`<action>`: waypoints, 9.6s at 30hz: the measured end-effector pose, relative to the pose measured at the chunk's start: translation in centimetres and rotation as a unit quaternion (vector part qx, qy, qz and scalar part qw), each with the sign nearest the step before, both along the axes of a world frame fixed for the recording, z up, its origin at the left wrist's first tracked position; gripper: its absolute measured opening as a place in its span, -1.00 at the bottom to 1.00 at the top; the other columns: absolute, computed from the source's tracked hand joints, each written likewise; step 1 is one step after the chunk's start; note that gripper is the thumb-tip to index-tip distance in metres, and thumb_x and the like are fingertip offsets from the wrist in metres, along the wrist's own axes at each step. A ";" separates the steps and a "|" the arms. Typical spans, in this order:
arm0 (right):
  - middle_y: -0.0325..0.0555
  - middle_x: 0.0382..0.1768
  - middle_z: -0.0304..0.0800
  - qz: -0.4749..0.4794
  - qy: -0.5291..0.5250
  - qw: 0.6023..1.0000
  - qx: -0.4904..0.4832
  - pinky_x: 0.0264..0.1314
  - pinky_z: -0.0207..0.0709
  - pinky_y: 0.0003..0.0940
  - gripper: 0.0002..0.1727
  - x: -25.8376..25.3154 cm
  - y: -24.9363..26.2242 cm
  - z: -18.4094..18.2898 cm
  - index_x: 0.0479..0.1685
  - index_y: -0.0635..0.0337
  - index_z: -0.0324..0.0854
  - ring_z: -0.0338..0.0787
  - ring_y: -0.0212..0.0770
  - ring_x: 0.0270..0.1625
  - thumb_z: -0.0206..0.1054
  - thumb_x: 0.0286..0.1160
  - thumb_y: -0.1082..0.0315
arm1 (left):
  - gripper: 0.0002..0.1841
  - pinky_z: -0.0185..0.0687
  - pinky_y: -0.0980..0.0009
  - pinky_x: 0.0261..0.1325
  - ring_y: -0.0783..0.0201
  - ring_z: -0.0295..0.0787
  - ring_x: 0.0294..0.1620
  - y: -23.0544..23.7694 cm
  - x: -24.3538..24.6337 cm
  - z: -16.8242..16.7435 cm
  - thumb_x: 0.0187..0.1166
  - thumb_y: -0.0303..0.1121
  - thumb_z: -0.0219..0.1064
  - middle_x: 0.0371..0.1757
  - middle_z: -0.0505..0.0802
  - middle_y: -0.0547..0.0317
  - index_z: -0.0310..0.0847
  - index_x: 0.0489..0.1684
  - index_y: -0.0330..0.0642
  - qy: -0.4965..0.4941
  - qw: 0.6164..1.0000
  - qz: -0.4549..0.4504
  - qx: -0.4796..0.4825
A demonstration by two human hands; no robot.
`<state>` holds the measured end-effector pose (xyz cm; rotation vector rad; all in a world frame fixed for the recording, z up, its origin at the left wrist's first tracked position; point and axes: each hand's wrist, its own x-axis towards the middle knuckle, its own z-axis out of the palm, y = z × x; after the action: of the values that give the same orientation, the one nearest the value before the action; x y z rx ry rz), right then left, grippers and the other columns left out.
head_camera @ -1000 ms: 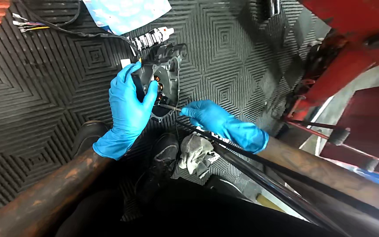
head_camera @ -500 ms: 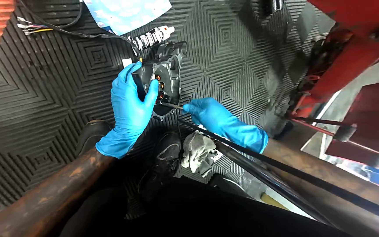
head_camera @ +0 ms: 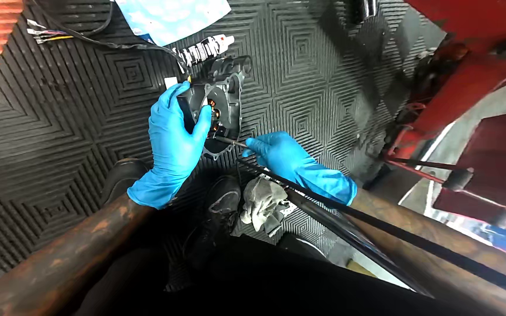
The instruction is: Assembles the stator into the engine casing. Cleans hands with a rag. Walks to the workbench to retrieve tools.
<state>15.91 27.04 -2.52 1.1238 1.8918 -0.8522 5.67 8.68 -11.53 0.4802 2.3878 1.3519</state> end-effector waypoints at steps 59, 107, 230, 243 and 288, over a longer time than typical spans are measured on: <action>-0.32 -0.78 0.34 -0.169 -0.045 0.982 -0.068 -0.73 0.26 -0.47 -0.46 0.6 0.1 0.0 -0.39 0.10 0.63 0.31 -0.40 -0.79 0.01 0.87 -0.06 | -0.40 0.34 -0.06 0.61 -0.07 0.45 0.63 -0.7 0.7 0.8 0.73 -0.04 0.23 0.68 0.53 -0.06 0.40 0.65 -0.22 0.012 1.000 -0.013 -0.012; -0.34 -0.71 0.41 -0.125 -0.079 0.981 -0.127 -0.78 0.18 -0.56 -0.55 -1.4 0.3 -0.4 -0.20 0.05 0.73 0.29 -0.46 -0.79 0.06 0.84 -0.04 | -0.42 0.32 0.00 0.64 0.02 0.45 0.64 -0.2 0.4 0.8 0.69 -0.02 0.25 0.63 0.58 0.01 0.47 0.60 -0.17 0.005 1.000 -0.006 -0.010; -0.10 -0.40 0.83 0.276 0.057 0.958 0.059 -0.24 0.61 0.11 -0.65 -0.4 -0.1 -0.9 -0.12 -0.02 0.82 0.83 -0.02 -0.27 0.13 0.81 0.07 | -0.41 0.34 0.10 0.63 0.11 0.52 0.59 0.4 -0.6 -0.4 0.61 0.10 0.26 0.52 0.70 0.06 0.63 0.46 -0.12 0.019 0.999 0.005 -0.028; 0.06 -0.56 0.66 0.483 0.257 0.808 0.218 -0.61 0.46 0.03 -0.80 2.5 -1.1 -2.1 -0.29 0.21 0.69 0.75 0.15 -0.51 0.14 0.57 0.43 | -0.41 0.34 0.11 0.63 0.12 0.52 0.59 0.2 -0.6 -0.4 0.61 0.10 0.27 0.51 0.70 0.06 0.64 0.45 -0.12 0.020 0.999 0.002 -0.025; -0.24 -0.58 0.65 0.033 0.049 0.998 -0.007 -0.39 0.40 -0.08 -0.56 0.9 -1.2 -2.0 -0.50 0.01 0.78 0.60 -0.23 -0.48 0.20 0.77 0.05 | -0.38 0.19 -0.03 0.70 -0.03 0.35 0.71 0.5 0.3 0.8 0.70 0.04 0.26 0.64 0.58 -0.01 0.49 0.61 -0.18 0.031 0.999 -0.024 -0.007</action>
<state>16.79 25.83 -4.50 1.0222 1.9883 -0.8964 6.01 9.18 -10.74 0.5794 2.4163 1.3182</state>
